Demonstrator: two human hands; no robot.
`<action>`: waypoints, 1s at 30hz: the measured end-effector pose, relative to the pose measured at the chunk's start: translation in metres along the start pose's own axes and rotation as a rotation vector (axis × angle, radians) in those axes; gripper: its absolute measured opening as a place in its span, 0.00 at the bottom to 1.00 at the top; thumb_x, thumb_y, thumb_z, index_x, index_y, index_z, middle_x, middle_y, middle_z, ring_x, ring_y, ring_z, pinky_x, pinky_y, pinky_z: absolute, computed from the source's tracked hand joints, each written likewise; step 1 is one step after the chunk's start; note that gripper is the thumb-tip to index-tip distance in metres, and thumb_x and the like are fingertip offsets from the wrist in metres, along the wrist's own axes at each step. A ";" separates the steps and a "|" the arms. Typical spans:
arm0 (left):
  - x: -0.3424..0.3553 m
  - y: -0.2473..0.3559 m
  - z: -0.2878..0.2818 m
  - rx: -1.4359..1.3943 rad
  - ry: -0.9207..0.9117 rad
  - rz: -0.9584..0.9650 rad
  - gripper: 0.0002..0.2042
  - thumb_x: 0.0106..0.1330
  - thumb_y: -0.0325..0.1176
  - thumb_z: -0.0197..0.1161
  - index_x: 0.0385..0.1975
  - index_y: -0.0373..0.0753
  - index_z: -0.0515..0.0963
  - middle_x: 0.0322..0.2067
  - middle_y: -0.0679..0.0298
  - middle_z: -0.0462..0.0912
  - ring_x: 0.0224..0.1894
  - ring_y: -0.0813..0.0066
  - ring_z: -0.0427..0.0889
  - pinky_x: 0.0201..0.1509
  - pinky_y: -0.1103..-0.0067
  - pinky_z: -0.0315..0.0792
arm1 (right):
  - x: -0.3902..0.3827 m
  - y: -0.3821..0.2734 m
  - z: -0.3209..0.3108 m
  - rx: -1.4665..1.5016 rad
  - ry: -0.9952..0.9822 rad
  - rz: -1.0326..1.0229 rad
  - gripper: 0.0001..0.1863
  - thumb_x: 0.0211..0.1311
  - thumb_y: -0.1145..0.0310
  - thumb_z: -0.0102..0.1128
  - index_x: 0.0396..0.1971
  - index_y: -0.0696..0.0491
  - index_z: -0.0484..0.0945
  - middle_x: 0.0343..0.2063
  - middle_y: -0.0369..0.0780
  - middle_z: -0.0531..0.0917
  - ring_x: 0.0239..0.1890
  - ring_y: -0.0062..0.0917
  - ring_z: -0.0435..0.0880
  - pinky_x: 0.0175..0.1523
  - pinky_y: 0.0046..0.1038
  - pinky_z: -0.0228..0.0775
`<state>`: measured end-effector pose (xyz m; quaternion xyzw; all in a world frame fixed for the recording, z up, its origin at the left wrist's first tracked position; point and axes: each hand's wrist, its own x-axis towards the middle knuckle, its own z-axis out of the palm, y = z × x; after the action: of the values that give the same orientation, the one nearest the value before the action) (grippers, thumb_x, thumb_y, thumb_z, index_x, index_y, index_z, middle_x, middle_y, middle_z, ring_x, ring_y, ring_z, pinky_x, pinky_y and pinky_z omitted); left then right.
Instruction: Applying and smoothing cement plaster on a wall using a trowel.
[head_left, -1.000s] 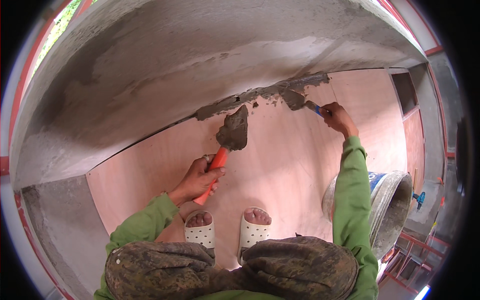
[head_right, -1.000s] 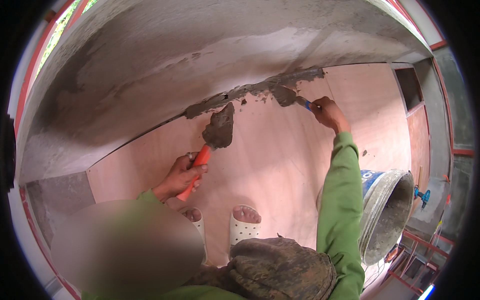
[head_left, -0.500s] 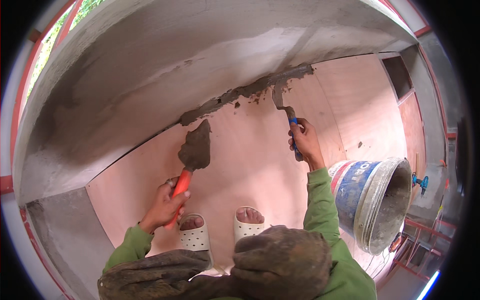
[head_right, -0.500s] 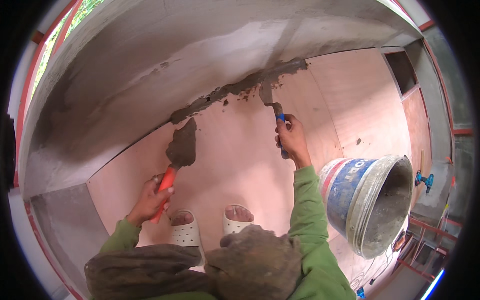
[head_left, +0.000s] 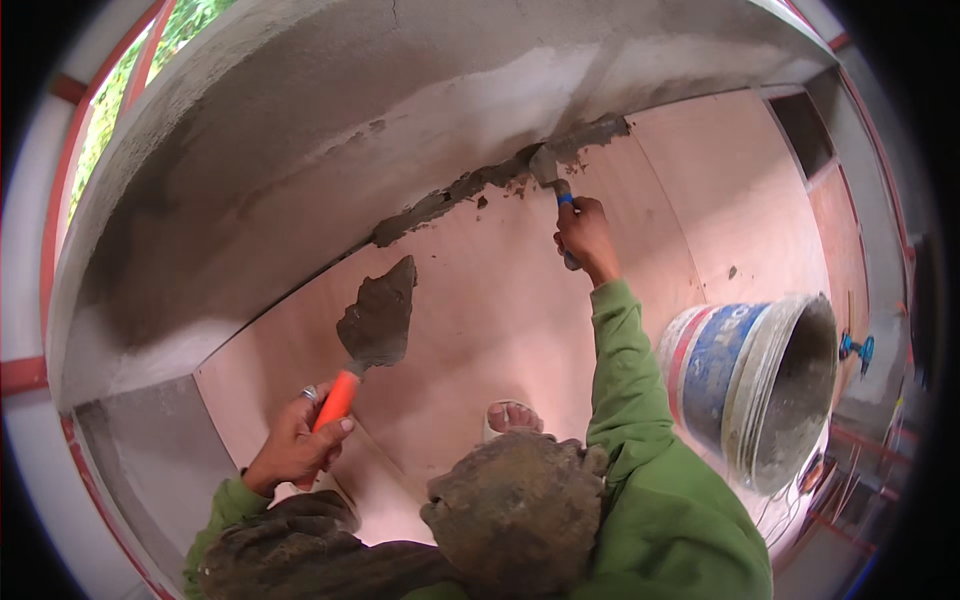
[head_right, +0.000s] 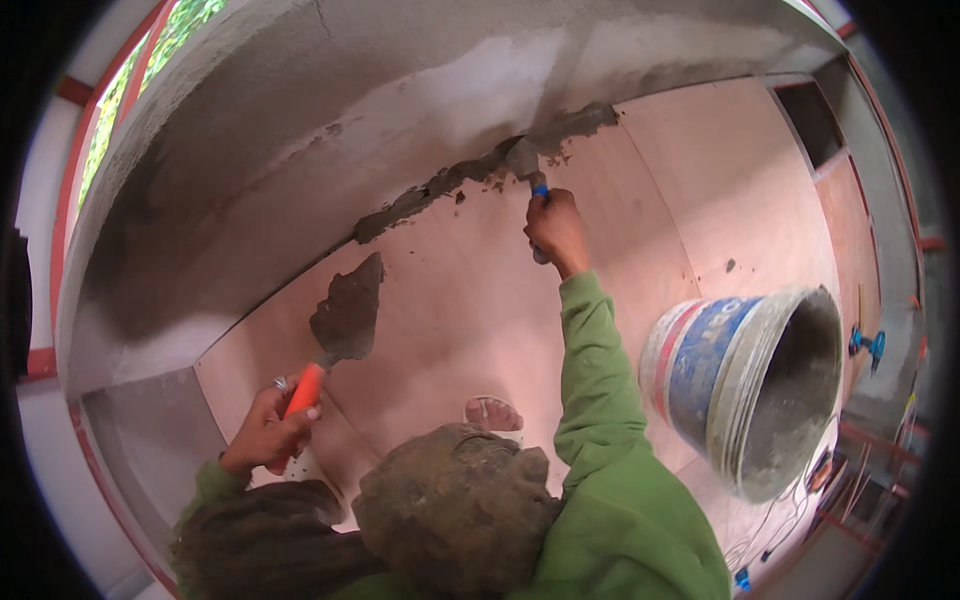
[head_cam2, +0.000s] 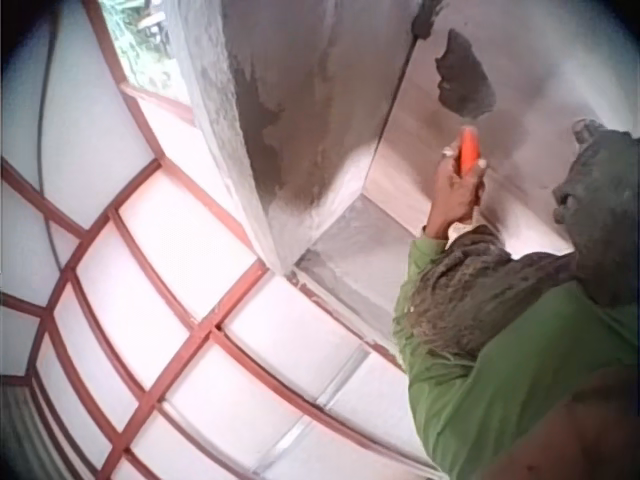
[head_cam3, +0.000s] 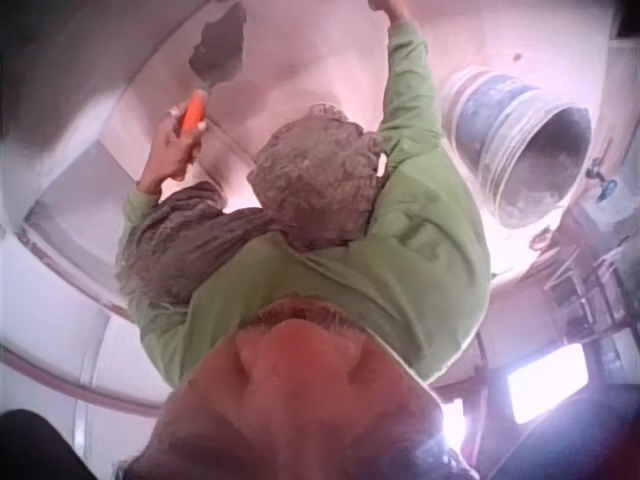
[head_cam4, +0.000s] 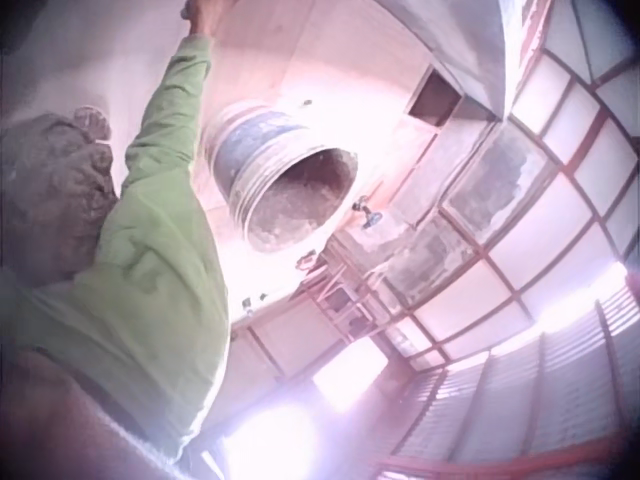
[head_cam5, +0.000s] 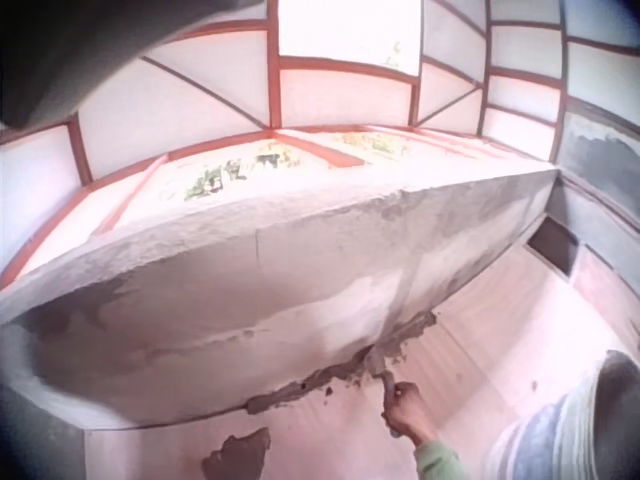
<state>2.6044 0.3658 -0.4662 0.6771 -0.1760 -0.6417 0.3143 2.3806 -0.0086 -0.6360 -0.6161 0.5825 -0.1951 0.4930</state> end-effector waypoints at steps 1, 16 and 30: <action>0.004 -0.007 -0.006 -0.027 -0.015 0.002 0.22 0.69 0.34 0.61 0.60 0.34 0.66 0.32 0.68 0.74 0.19 0.83 0.73 0.21 0.82 0.71 | 0.000 0.001 0.005 0.012 0.015 0.007 0.13 0.67 0.68 0.48 0.28 0.63 0.71 0.18 0.42 0.77 0.15 0.26 0.77 0.19 0.31 0.70; 0.013 -0.085 -0.124 -0.125 -0.286 0.159 0.24 0.70 0.34 0.61 0.63 0.33 0.64 0.31 0.69 0.72 0.20 0.84 0.71 0.23 0.82 0.69 | -0.052 -0.044 0.139 -0.433 0.055 0.020 0.21 0.60 0.65 0.55 0.41 0.71 0.73 0.36 0.64 0.82 0.45 0.56 0.83 0.51 0.47 0.77; 0.025 -0.094 -0.170 -0.119 -0.402 0.251 0.23 0.69 0.31 0.59 0.61 0.30 0.65 0.26 0.68 0.72 0.18 0.84 0.71 0.21 0.81 0.70 | -0.150 -0.081 0.044 0.307 -0.111 0.259 0.15 0.75 0.63 0.43 0.50 0.57 0.71 0.31 0.37 0.78 0.22 0.18 0.76 0.23 0.23 0.72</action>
<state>2.7578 0.4537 -0.5500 0.4889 -0.2796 -0.7287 0.3895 2.4222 0.1308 -0.5373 -0.4636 0.5923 -0.1825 0.6333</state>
